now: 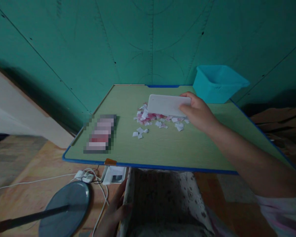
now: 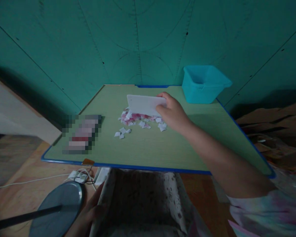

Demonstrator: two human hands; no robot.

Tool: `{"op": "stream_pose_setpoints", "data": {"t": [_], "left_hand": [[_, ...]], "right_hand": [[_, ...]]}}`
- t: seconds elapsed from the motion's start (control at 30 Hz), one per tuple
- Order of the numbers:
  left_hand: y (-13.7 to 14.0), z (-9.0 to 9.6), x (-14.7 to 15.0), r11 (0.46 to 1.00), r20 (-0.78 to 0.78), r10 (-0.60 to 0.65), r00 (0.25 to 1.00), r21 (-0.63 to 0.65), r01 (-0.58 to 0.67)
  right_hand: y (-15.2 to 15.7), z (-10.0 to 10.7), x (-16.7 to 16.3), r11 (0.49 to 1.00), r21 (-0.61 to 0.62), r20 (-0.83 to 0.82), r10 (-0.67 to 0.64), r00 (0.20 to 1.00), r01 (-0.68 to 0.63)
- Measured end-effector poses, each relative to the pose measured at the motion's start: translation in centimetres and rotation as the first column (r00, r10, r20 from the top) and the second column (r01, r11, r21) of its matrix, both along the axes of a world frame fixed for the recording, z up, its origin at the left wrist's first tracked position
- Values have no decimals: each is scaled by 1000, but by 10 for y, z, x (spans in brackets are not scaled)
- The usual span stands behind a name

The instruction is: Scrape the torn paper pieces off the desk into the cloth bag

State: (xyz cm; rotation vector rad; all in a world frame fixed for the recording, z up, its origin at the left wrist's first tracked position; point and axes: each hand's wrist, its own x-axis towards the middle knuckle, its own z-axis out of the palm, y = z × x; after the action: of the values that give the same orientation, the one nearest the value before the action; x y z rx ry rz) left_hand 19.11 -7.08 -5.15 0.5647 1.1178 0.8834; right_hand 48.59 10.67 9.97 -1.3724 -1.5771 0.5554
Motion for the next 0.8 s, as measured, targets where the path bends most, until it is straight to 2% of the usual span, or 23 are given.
{"op": "stream_pose_setpoints", "data": {"t": [0.13, 0.3, 0.43, 0.53, 0.67, 0.8], "left_hand": [[0, 7, 4, 997, 27, 16, 1000, -73, -14], [3, 16, 11, 991, 56, 52, 997, -125, -44], [6, 19, 13, 989, 22, 61, 998, -139, -57], [6, 22, 13, 985, -27, 65, 998, -156, -68], [7, 28, 15, 988, -74, 55, 996, -143, -65], [9, 34, 19, 989, -79, 47, 996, -137, -58]], "right_hand": [[7, -11, 0, 998, 40, -91, 53, 994, -50], [4, -24, 5, 997, 46, -51, 63, 997, -60], [-5, -22, 6, 995, -10, -95, 95, 991, -97], [-9, -22, 7, 996, 8, -136, 85, 987, -85], [-9, -25, 8, 998, 52, -93, 32, 995, -27], [-12, -22, 8, 998, 33, -64, 47, 997, -45]]}}
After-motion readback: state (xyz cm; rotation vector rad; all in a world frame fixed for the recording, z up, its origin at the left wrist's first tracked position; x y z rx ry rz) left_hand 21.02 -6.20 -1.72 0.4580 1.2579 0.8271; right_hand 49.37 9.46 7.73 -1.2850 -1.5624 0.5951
